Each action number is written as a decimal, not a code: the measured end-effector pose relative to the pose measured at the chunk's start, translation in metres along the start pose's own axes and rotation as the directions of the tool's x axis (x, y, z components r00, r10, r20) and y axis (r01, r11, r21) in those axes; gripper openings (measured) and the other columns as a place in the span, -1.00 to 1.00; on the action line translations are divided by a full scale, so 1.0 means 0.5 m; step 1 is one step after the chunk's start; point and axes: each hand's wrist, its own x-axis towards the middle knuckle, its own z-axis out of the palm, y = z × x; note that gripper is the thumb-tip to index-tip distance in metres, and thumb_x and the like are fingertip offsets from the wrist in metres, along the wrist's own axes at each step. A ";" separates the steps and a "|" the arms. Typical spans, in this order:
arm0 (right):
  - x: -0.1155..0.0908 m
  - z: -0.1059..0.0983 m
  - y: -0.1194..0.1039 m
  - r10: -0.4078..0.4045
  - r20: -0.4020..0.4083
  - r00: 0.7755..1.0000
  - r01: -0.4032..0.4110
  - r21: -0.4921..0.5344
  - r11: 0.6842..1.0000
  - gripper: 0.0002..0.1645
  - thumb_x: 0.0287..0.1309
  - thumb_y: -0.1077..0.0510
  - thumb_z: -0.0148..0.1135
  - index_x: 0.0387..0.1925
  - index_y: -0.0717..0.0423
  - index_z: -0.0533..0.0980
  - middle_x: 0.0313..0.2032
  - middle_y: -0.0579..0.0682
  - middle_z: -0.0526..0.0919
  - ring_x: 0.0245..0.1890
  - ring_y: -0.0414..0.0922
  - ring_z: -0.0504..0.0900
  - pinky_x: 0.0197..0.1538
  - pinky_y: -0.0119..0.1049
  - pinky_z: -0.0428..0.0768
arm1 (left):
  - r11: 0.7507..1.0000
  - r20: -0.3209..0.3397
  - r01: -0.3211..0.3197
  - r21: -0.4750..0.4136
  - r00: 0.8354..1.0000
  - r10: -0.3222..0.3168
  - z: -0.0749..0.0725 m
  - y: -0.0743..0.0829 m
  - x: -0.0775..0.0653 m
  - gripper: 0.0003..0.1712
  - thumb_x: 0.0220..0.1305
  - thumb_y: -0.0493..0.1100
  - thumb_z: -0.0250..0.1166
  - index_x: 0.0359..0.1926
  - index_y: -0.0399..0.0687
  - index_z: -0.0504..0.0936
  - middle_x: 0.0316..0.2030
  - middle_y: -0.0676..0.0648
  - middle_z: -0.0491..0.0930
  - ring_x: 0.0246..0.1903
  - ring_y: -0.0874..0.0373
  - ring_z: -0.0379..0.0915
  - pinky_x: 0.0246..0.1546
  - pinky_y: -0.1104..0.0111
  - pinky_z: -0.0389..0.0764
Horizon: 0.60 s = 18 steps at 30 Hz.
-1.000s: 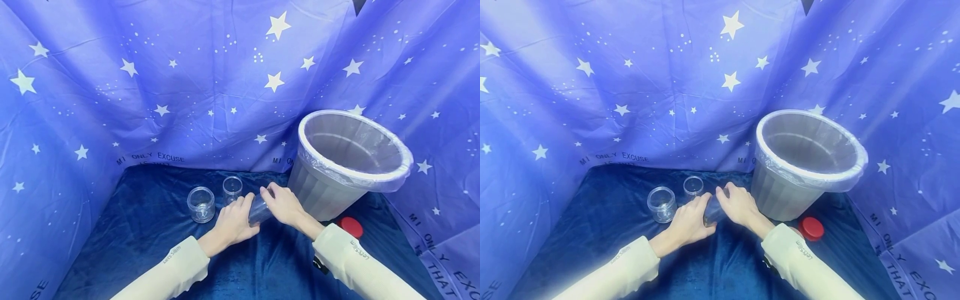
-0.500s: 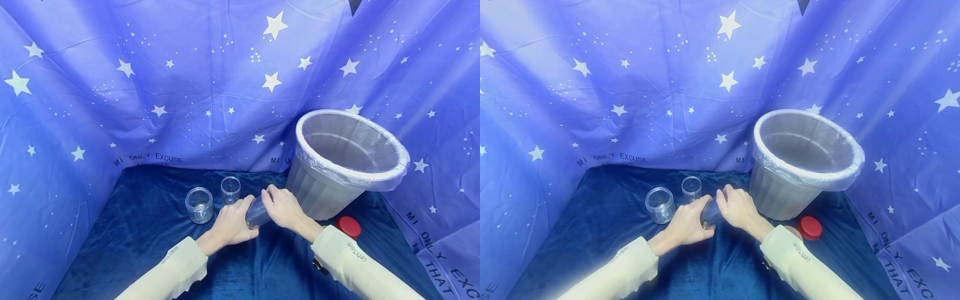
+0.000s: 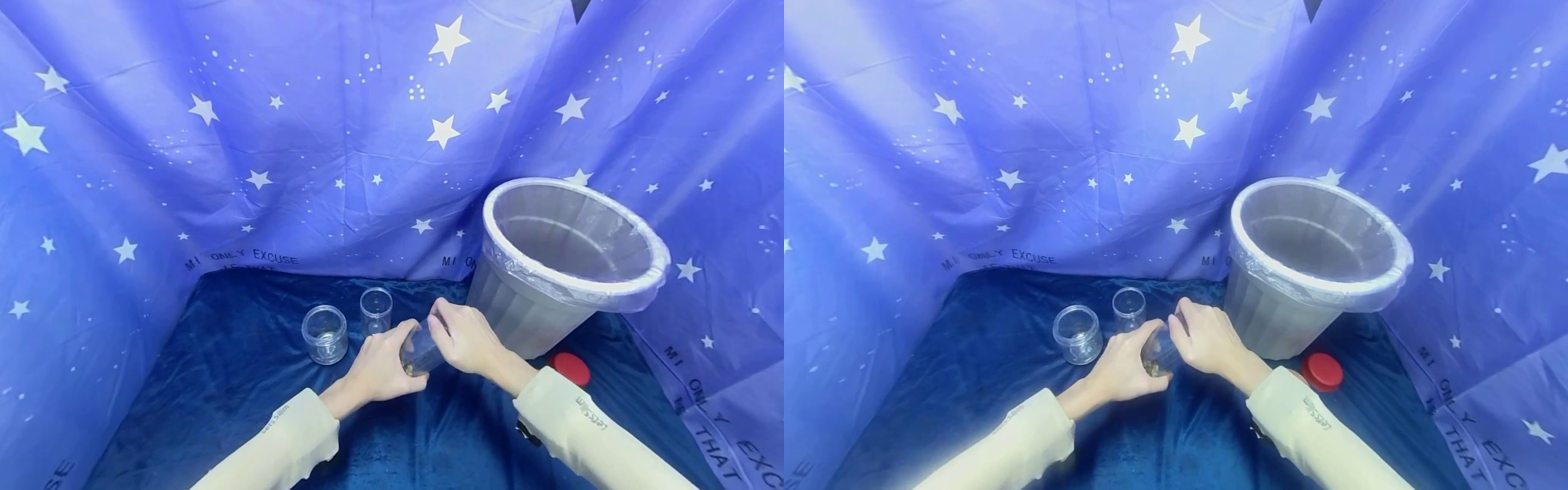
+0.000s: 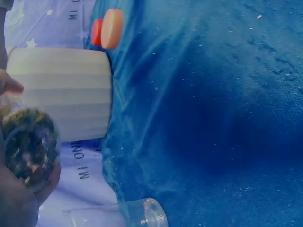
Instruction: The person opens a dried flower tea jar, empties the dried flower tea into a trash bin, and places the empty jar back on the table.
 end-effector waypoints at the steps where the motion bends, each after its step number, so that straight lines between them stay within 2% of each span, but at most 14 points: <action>1: 0.001 -0.002 0.000 0.007 0.008 1.000 -0.007 0.003 1.000 -0.85 0.24 0.15 0.03 -0.43 0.06 0.47 -0.61 -0.13 0.55 -0.66 -0.27 0.46 -0.58 -0.45 0.39 | 1.000 0.011 0.007 -0.012 1.000 -0.007 -0.003 0.001 0.002 -0.20 -0.23 0.09 0.50 0.10 0.01 0.45 -0.37 0.09 0.61 -0.42 0.29 0.52 -0.46 0.44 0.53; 4: 0.008 -0.013 -0.001 0.095 0.091 0.991 -0.097 0.026 0.995 -0.81 0.31 0.07 0.03 -0.34 0.04 0.51 -0.53 -0.12 0.60 -0.57 -0.26 0.50 -0.50 -0.41 0.45 | 0.999 0.038 0.046 -0.018 0.998 -0.045 -0.009 0.003 0.008 -0.18 -0.20 0.10 0.51 0.14 0.01 0.43 -0.33 0.06 0.62 -0.39 0.27 0.53 -0.42 0.42 0.54; 6: 0.015 -0.023 -0.001 0.200 0.185 0.962 -0.213 0.056 0.975 -0.74 0.38 -0.05 0.01 -0.22 -0.01 0.54 -0.43 -0.11 0.66 -0.47 -0.23 0.56 -0.38 -0.35 0.51 | 0.997 0.042 0.074 0.015 0.996 -0.075 -0.010 0.004 0.010 -0.17 -0.17 0.14 0.50 0.15 0.01 0.41 -0.27 0.04 0.62 -0.36 0.23 0.55 -0.40 0.38 0.56; 8: 0.025 -0.034 -0.001 0.295 0.289 0.911 -0.330 0.082 0.940 -0.62 0.42 -0.18 -0.05 -0.10 -0.05 0.56 -0.33 -0.09 0.69 -0.35 -0.20 0.59 -0.27 -0.29 0.53 | 0.993 0.029 0.101 0.059 0.994 -0.103 -0.009 0.005 0.012 -0.16 -0.14 0.17 0.51 0.17 0.01 0.40 -0.23 0.01 0.63 -0.33 0.17 0.58 -0.38 0.31 0.59; 9: 0.030 -0.039 0.000 0.335 0.344 0.877 -0.390 0.104 0.915 -0.55 0.43 -0.24 -0.09 -0.05 -0.06 0.55 -0.31 -0.07 0.69 -0.34 -0.16 0.61 -0.26 -0.27 0.55 | 0.990 0.019 0.111 0.083 0.993 -0.113 -0.008 0.006 0.012 -0.15 -0.13 0.18 0.51 0.17 0.01 0.40 -0.21 0.00 0.62 -0.32 0.13 0.59 -0.37 0.27 0.60; 11: 0.038 -0.047 0.003 0.405 0.440 0.802 -0.502 0.128 0.855 -0.42 0.42 -0.34 -0.17 -0.02 -0.04 0.54 -0.35 -0.02 0.69 -0.40 -0.10 0.64 -0.32 -0.25 0.57 | 0.983 -0.001 0.114 0.141 0.993 -0.115 -0.007 0.006 0.013 -0.12 -0.13 0.21 0.53 0.18 0.01 0.39 -0.19 -0.04 0.62 -0.31 0.08 0.60 -0.38 0.21 0.62; 12: 0.041 -0.050 0.005 0.422 0.476 0.772 -0.541 0.142 0.829 -0.37 0.42 -0.36 -0.19 -0.04 0.00 0.54 -0.39 0.00 0.68 -0.46 -0.06 0.65 -0.38 -0.25 0.58 | 0.979 -0.009 0.107 0.175 0.994 -0.107 -0.005 0.006 0.013 -0.11 -0.13 0.22 0.53 0.18 0.00 0.38 -0.19 -0.05 0.62 -0.32 0.05 0.60 -0.39 0.19 0.62; 14: 0.043 -0.054 0.009 0.442 0.524 0.728 -0.592 0.155 0.791 -0.33 0.41 -0.37 -0.19 -0.10 0.08 0.54 -0.51 0.03 0.64 -0.61 -0.02 0.63 -0.51 -0.24 0.57 | 0.969 -0.019 0.086 0.233 0.996 -0.084 -0.002 0.005 0.012 -0.11 -0.12 0.23 0.53 0.18 -0.01 0.37 -0.20 -0.06 0.61 -0.33 0.04 0.60 -0.41 0.18 0.62; 15: 0.042 -0.054 0.010 0.451 0.538 0.712 -0.611 0.159 0.776 -0.34 0.41 -0.36 -0.17 -0.14 0.10 0.54 -0.56 0.04 0.62 -0.68 0.00 0.61 -0.57 -0.24 0.55 | 0.963 -0.022 0.072 0.261 0.997 -0.069 0.000 0.004 0.011 -0.10 -0.12 0.23 0.52 0.19 -0.02 0.37 -0.21 -0.06 0.60 -0.33 0.04 0.59 -0.42 0.19 0.62; 16: 0.041 -0.054 0.011 0.453 0.540 0.709 -0.614 0.158 0.773 -0.36 0.41 -0.34 -0.16 -0.18 0.11 0.54 -0.60 0.03 0.60 -0.72 -0.02 0.58 -0.60 -0.24 0.53 | 0.957 -0.027 0.057 0.283 0.998 -0.052 0.002 0.004 0.010 -0.10 -0.11 0.23 0.51 0.19 -0.03 0.36 -0.21 -0.06 0.60 -0.33 0.05 0.59 -0.41 0.19 0.62; 18: 0.039 -0.055 0.012 0.450 0.530 0.719 -0.605 0.158 0.780 -0.39 0.41 -0.30 -0.13 -0.19 0.12 0.56 -0.60 0.01 0.58 -0.74 -0.06 0.56 -0.58 -0.26 0.51 | 0.947 -0.037 0.032 0.319 0.999 -0.021 0.008 0.001 0.006 -0.08 -0.10 0.22 0.50 0.22 -0.05 0.34 -0.20 -0.06 0.59 -0.31 0.06 0.59 -0.38 0.20 0.64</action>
